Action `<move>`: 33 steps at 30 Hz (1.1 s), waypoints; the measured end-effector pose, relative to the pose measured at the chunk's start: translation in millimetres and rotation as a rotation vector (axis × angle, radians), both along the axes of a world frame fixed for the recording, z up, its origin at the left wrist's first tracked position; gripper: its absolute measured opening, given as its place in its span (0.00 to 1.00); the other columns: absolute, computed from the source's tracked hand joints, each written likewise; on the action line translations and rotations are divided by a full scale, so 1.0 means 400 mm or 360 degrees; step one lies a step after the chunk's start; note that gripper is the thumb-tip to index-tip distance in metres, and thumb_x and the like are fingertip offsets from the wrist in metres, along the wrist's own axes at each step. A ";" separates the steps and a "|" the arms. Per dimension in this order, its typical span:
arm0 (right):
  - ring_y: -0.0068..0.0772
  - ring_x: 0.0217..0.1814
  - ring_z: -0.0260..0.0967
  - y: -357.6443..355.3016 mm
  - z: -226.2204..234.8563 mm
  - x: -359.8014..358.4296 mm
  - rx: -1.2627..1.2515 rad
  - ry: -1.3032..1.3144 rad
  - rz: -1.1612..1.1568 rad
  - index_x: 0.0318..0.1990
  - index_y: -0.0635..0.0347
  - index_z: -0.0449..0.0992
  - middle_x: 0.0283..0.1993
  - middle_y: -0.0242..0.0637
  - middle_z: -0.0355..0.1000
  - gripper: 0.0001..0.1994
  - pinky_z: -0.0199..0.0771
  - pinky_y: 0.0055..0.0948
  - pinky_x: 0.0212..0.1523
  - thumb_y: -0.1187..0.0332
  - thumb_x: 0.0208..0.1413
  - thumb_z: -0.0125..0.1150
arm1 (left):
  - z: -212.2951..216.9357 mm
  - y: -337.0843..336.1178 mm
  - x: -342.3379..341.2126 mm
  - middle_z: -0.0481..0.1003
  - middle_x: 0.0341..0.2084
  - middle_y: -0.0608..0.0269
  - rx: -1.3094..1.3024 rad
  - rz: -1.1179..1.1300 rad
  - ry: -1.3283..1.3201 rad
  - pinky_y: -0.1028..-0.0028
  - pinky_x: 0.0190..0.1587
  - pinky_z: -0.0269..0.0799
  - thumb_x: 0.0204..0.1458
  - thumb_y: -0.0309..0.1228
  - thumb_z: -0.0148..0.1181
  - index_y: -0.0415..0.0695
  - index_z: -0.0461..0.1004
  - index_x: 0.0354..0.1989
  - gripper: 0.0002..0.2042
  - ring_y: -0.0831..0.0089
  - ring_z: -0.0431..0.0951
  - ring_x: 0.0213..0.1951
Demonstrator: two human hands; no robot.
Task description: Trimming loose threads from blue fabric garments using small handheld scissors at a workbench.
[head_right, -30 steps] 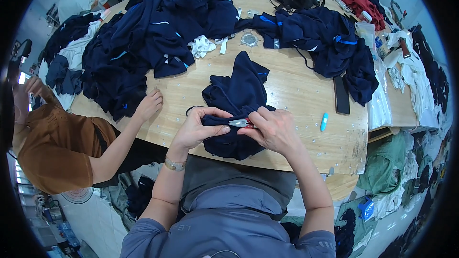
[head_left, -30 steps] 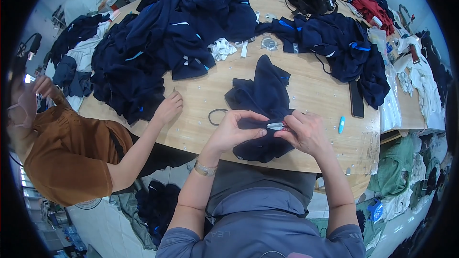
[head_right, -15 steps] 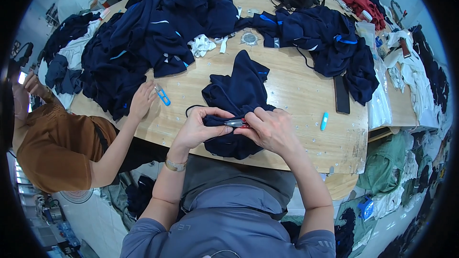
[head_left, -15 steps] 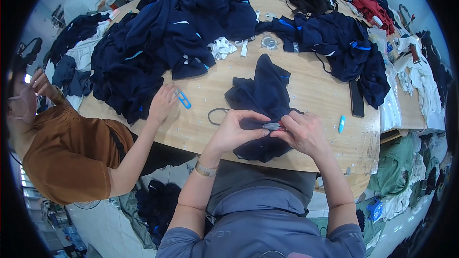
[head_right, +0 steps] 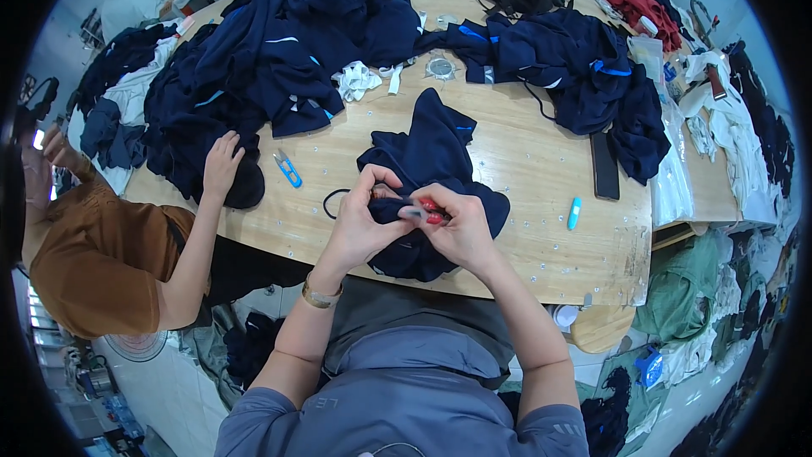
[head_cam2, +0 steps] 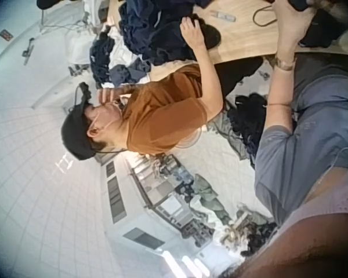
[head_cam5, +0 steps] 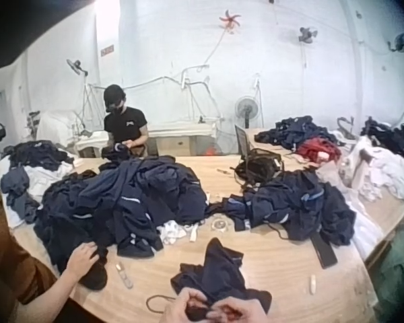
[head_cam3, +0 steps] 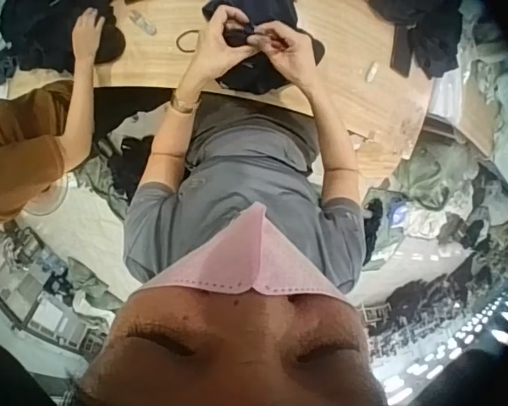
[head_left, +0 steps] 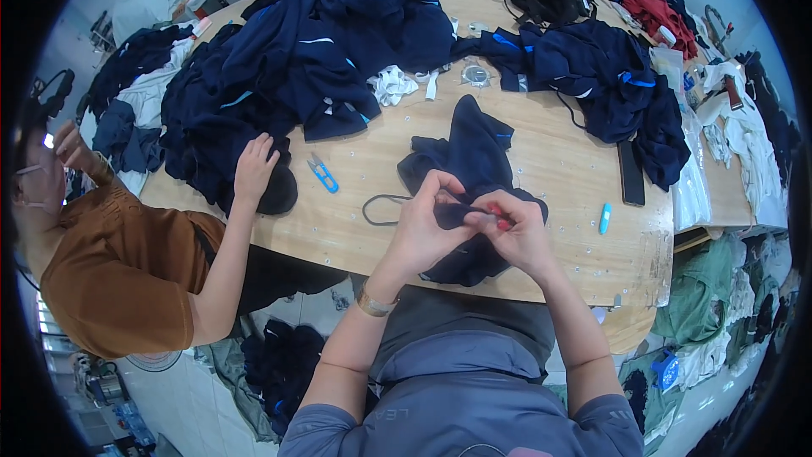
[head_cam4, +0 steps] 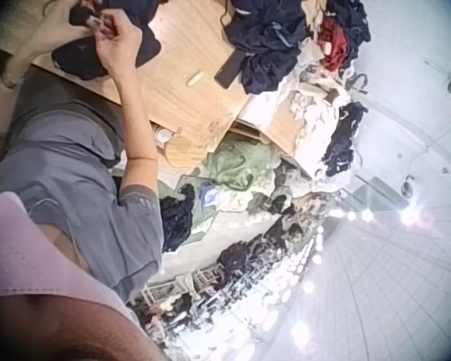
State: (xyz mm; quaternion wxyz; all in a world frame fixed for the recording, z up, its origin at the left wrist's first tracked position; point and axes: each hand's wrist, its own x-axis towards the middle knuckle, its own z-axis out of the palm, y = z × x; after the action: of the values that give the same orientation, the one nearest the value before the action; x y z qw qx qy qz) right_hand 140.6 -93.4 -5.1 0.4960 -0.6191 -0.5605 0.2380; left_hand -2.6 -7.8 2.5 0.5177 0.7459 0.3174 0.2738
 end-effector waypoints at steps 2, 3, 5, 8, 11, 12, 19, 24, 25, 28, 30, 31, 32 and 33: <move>0.16 0.25 0.65 0.000 -0.018 0.006 0.0035 0.0182 -0.0111 0.34 0.62 0.74 0.23 0.31 0.71 0.06 0.66 0.17 0.28 0.73 0.48 0.64 | 0.006 0.004 -0.003 0.73 0.35 0.61 -0.0008 -0.0090 -0.0050 0.73 0.42 0.70 0.37 0.32 0.71 0.41 0.67 0.41 0.23 0.73 0.74 0.37; 0.16 0.25 0.65 -0.001 -0.027 0.011 0.0036 0.0179 -0.0105 0.34 0.62 0.74 0.23 0.31 0.71 0.06 0.66 0.17 0.28 0.73 0.48 0.64 | 0.009 0.006 -0.008 0.73 0.37 0.60 -0.0015 -0.0178 -0.0096 0.72 0.43 0.70 0.36 0.33 0.72 0.42 0.68 0.43 0.25 0.72 0.74 0.38; 0.14 0.25 0.61 -0.008 -0.038 0.025 0.0176 0.0412 -0.0228 0.34 0.63 0.74 0.23 0.27 0.69 0.05 0.63 0.15 0.28 0.73 0.50 0.63 | -0.012 0.014 -0.018 0.74 0.39 0.59 -0.0088 -0.0250 -0.0113 0.73 0.42 0.69 0.42 0.35 0.68 0.41 0.68 0.46 0.23 0.71 0.74 0.39; 0.13 0.24 0.58 -0.021 -0.058 0.036 0.0133 0.0464 -0.0239 0.34 0.64 0.74 0.23 0.24 0.66 0.06 0.59 0.13 0.27 0.72 0.51 0.62 | -0.058 0.010 -0.020 0.74 0.32 0.56 -0.0285 -0.0287 -0.0177 0.75 0.38 0.68 0.55 0.32 0.55 0.38 0.67 0.44 0.13 0.71 0.74 0.34; 0.13 0.25 0.58 -0.019 -0.074 0.043 0.0093 0.0463 -0.0258 0.35 0.64 0.74 0.24 0.24 0.66 0.06 0.59 0.13 0.27 0.72 0.52 0.62 | -0.067 -0.009 -0.009 0.73 0.29 0.55 -0.0161 -0.0137 -0.0267 0.74 0.36 0.67 0.54 0.32 0.56 0.39 0.66 0.41 0.12 0.70 0.73 0.31; 0.13 0.25 0.59 -0.016 -0.075 0.045 0.0033 0.0443 -0.0272 0.37 0.64 0.75 0.25 0.25 0.68 0.07 0.60 0.13 0.28 0.71 0.52 0.62 | -0.065 -0.014 -0.008 0.73 0.29 0.55 -0.0162 -0.0139 -0.0270 0.74 0.36 0.67 0.54 0.32 0.56 0.39 0.66 0.41 0.12 0.70 0.73 0.31; 0.18 0.27 0.69 -0.016 0.020 0.017 0.0102 0.0141 -0.0218 0.42 0.59 0.76 0.29 0.32 0.74 0.14 0.68 0.17 0.31 0.69 0.46 0.67 | -0.032 -0.019 -0.012 0.72 0.27 0.55 0.0055 0.0018 -0.0182 0.74 0.33 0.67 0.48 0.28 0.58 0.39 0.66 0.37 0.11 0.66 0.73 0.28; 0.26 0.22 0.70 -0.008 0.019 0.015 0.0069 -0.0226 -0.0199 0.40 0.56 0.76 0.25 0.37 0.73 0.13 0.68 0.20 0.25 0.71 0.44 0.67 | -0.027 -0.018 -0.011 0.73 0.27 0.55 0.0202 0.0005 -0.0207 0.75 0.33 0.68 0.45 0.26 0.59 0.39 0.66 0.36 0.11 0.67 0.74 0.29; 0.25 0.22 0.69 -0.008 0.017 0.017 0.0096 -0.0236 -0.0179 0.39 0.57 0.76 0.25 0.38 0.73 0.11 0.67 0.20 0.25 0.72 0.45 0.66 | -0.026 -0.018 -0.011 0.73 0.27 0.56 0.0206 -0.0019 -0.0208 0.75 0.34 0.68 0.45 0.26 0.60 0.39 0.67 0.36 0.11 0.69 0.74 0.30; 0.20 0.21 0.66 -0.008 0.020 0.018 0.0014 0.0077 -0.0133 0.35 0.60 0.75 0.23 0.36 0.71 0.05 0.66 0.19 0.25 0.71 0.51 0.62 | -0.024 -0.022 -0.012 0.73 0.26 0.60 0.0073 -0.0097 -0.0321 0.76 0.34 0.68 0.45 0.26 0.60 0.39 0.68 0.35 0.10 0.74 0.74 0.30; 0.19 0.23 0.65 -0.010 0.024 0.018 -0.0053 0.0191 -0.0110 0.34 0.62 0.74 0.23 0.34 0.71 0.04 0.65 0.18 0.27 0.71 0.53 0.59 | -0.020 -0.026 -0.011 0.74 0.25 0.62 -0.0064 -0.0151 -0.0432 0.78 0.33 0.68 0.46 0.26 0.60 0.38 0.69 0.35 0.10 0.77 0.73 0.29; 0.17 0.24 0.63 -0.010 0.025 0.019 -0.0121 0.0307 -0.0088 0.33 0.63 0.74 0.22 0.32 0.70 0.05 0.65 0.18 0.29 0.70 0.56 0.56 | -0.016 -0.028 -0.009 0.73 0.24 0.65 -0.0204 -0.0095 -0.0384 0.79 0.32 0.67 0.47 0.27 0.60 0.38 0.69 0.34 0.09 0.81 0.71 0.28; 0.17 0.24 0.63 -0.008 0.023 0.020 -0.0119 0.0305 -0.0087 0.33 0.63 0.74 0.22 0.32 0.70 0.05 0.65 0.18 0.29 0.70 0.56 0.56 | -0.014 -0.029 -0.007 0.73 0.22 0.67 -0.0343 -0.0039 -0.0334 0.81 0.31 0.66 0.47 0.27 0.60 0.38 0.70 0.33 0.08 0.84 0.70 0.27; 0.17 0.25 0.63 -0.005 0.020 0.021 -0.0117 0.0448 -0.0095 0.33 0.64 0.73 0.22 0.30 0.69 0.07 0.65 0.18 0.29 0.69 0.57 0.55 | -0.015 -0.027 -0.007 0.73 0.22 0.67 -0.0341 -0.0039 -0.0336 0.81 0.31 0.66 0.47 0.27 0.60 0.38 0.70 0.33 0.08 0.84 0.70 0.27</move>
State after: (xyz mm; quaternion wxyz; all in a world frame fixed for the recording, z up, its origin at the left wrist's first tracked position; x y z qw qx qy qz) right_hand 148.9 -95.5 2.8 0.5535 -0.6137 -0.4575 0.3281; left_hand -5.4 -18.5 -3.4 0.6282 0.6572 0.2796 0.3089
